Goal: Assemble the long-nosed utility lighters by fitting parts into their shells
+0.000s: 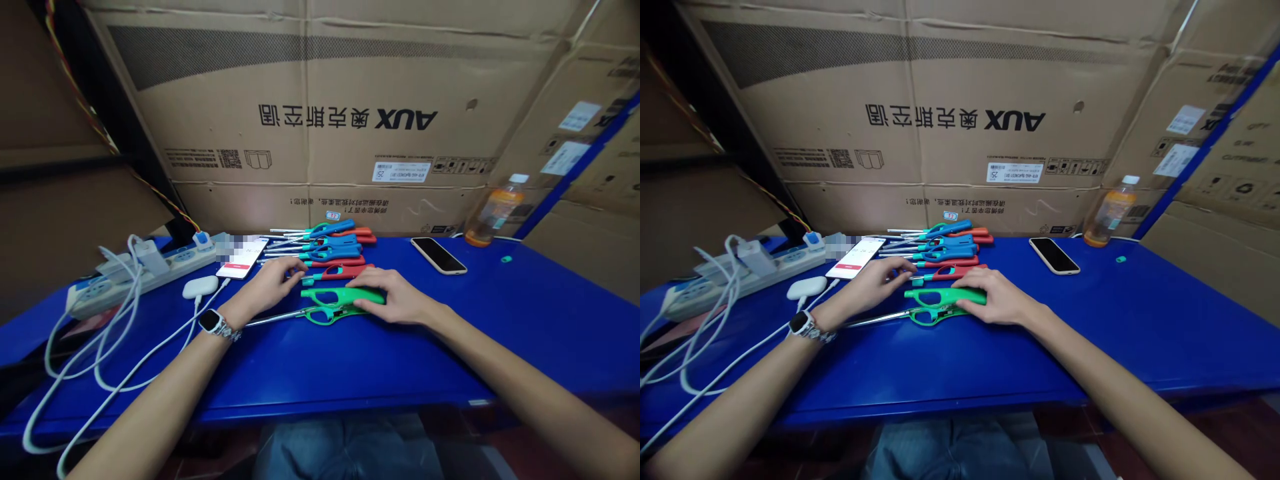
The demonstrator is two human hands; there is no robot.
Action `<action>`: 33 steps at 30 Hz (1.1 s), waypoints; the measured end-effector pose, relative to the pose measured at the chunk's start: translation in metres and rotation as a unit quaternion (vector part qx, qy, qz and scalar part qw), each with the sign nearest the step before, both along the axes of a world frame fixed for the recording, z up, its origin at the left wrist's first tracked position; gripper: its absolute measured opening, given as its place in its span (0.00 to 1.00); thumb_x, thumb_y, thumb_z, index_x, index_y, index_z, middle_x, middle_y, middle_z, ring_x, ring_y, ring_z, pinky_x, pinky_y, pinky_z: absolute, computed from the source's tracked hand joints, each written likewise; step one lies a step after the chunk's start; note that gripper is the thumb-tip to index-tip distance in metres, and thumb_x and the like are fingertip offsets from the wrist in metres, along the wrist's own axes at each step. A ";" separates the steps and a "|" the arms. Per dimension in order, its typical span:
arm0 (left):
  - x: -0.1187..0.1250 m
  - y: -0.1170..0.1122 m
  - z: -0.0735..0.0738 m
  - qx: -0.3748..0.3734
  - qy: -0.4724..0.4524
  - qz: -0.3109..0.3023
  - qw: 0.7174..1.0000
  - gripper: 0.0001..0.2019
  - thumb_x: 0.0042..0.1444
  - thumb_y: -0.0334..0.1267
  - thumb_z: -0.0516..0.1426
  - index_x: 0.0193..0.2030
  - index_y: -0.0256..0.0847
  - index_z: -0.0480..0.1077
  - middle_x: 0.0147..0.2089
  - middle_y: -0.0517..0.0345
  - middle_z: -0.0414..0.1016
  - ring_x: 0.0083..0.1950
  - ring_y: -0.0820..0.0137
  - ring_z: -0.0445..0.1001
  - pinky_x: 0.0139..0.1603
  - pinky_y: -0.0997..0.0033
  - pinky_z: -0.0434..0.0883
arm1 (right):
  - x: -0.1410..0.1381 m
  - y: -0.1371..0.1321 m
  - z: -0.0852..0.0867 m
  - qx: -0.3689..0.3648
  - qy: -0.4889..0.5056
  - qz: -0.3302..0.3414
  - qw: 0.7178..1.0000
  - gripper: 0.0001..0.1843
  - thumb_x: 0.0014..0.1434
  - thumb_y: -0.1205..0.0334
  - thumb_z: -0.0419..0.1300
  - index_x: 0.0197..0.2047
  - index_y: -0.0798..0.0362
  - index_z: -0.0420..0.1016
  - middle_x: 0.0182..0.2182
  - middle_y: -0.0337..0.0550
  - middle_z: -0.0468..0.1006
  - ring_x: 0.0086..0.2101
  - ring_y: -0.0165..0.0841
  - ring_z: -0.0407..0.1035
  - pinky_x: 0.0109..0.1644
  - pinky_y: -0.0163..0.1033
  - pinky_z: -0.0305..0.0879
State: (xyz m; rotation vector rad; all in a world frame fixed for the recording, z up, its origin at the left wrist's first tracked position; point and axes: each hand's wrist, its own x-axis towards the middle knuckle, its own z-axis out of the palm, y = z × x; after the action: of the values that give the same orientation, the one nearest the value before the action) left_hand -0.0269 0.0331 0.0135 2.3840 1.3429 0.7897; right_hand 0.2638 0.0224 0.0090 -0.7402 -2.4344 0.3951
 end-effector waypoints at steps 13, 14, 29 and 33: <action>-0.010 -0.026 0.000 -0.122 0.022 -0.093 0.988 0.14 0.52 0.47 0.65 0.40 0.40 0.78 0.42 0.53 0.79 0.41 0.65 0.76 0.44 0.68 0.72 | -0.008 -0.003 0.000 -0.029 -0.099 0.024 0.994 0.15 0.63 0.57 0.61 0.52 0.50 0.76 0.47 0.48 0.75 0.49 0.40 0.67 0.55 0.49 0.63; -0.010 -0.026 0.000 -0.125 0.025 -0.093 0.987 0.13 0.52 0.46 0.64 0.39 0.40 0.78 0.41 0.53 0.79 0.40 0.66 0.76 0.43 0.68 0.71 | -0.007 -0.003 0.000 -0.028 -0.105 0.020 0.994 0.16 0.63 0.57 0.61 0.53 0.50 0.76 0.46 0.48 0.74 0.49 0.40 0.67 0.55 0.49 0.62; -0.009 -0.028 0.002 -0.139 0.057 -0.068 0.986 0.09 0.51 0.42 0.63 0.36 0.40 0.79 0.36 0.55 0.78 0.35 0.67 0.74 0.36 0.70 0.68 | -0.010 0.000 0.004 -0.032 -0.124 0.031 0.991 0.15 0.63 0.56 0.60 0.52 0.49 0.77 0.47 0.47 0.76 0.46 0.40 0.68 0.52 0.49 0.61; -0.008 -0.030 0.002 -0.138 0.071 -0.062 0.986 0.08 0.52 0.41 0.63 0.35 0.39 0.79 0.35 0.55 0.78 0.35 0.67 0.73 0.36 0.70 0.68 | -0.011 0.000 0.003 -0.026 -0.137 0.032 0.990 0.15 0.63 0.56 0.61 0.51 0.50 0.77 0.46 0.48 0.76 0.47 0.41 0.69 0.52 0.49 0.62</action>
State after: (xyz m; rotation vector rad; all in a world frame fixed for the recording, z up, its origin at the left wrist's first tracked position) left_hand -0.0349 0.0034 0.0158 2.3086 1.2494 0.3784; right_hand 0.2527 0.0222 0.0124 -0.7837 -2.7197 0.4058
